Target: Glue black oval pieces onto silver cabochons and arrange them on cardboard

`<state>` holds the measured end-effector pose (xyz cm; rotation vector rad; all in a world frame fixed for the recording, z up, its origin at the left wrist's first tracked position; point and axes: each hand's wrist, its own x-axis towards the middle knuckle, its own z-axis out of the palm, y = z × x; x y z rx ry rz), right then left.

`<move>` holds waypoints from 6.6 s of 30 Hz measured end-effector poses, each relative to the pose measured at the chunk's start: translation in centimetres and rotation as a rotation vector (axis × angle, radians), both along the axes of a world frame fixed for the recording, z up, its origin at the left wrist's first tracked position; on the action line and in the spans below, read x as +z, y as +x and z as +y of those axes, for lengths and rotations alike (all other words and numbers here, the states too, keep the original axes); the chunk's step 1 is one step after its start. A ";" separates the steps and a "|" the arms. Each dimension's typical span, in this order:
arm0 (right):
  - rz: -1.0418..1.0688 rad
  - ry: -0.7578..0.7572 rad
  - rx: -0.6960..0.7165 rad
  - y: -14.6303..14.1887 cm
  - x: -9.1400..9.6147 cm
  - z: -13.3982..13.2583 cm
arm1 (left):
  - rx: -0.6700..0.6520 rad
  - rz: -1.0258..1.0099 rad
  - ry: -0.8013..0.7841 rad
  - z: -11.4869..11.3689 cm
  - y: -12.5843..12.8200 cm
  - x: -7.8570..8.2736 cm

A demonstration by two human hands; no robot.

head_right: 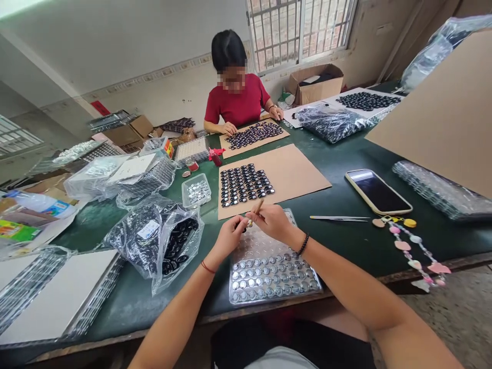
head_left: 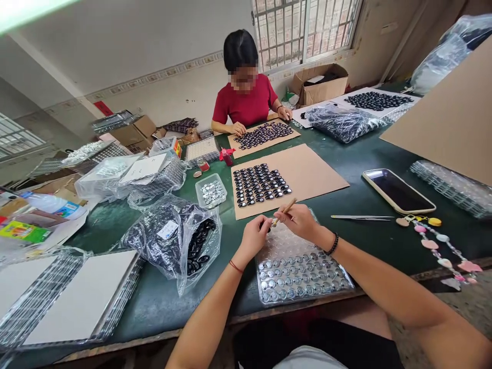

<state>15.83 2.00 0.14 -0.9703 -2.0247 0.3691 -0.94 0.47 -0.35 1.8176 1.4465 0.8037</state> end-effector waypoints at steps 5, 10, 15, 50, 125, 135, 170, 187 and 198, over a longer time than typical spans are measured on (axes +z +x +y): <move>0.017 0.012 -0.022 -0.1 0.2 0.0 | 0.010 -0.094 -0.070 0.5 -0.5 -0.3; 0.168 -0.014 -0.120 0.1 0.3 0.0 | 0.097 -0.178 -0.086 0.9 -0.9 -0.2; 0.370 -0.157 -0.132 0.0 0.9 -0.1 | 0.102 -0.409 -0.210 0.5 -0.3 0.2; 0.779 -0.524 0.037 -0.6 0.5 -0.2 | 0.071 -0.562 -0.318 -1.0 0.8 0.5; 1.016 -0.754 -0.049 -0.7 -0.6 0.3 | 0.056 -0.494 -0.228 -0.1 -0.5 -0.1; 0.228 -0.164 -0.064 -0.4 0.0 -1.1 | -0.056 -0.200 -0.115 0.1 0.0 0.0; -0.150 0.116 0.151 -0.6 -0.4 -1.3 | 0.051 -0.294 -0.122 0.3 0.3 -0.6; -0.061 -0.083 0.209 -1.1 -0.8 -0.7 | 0.043 -0.308 -0.132 0.6 0.2 -1.3; 0.952 -0.983 0.371 0.7 1.5 0.7 | 0.012 -0.374 -0.164 0.1 0.2 0.4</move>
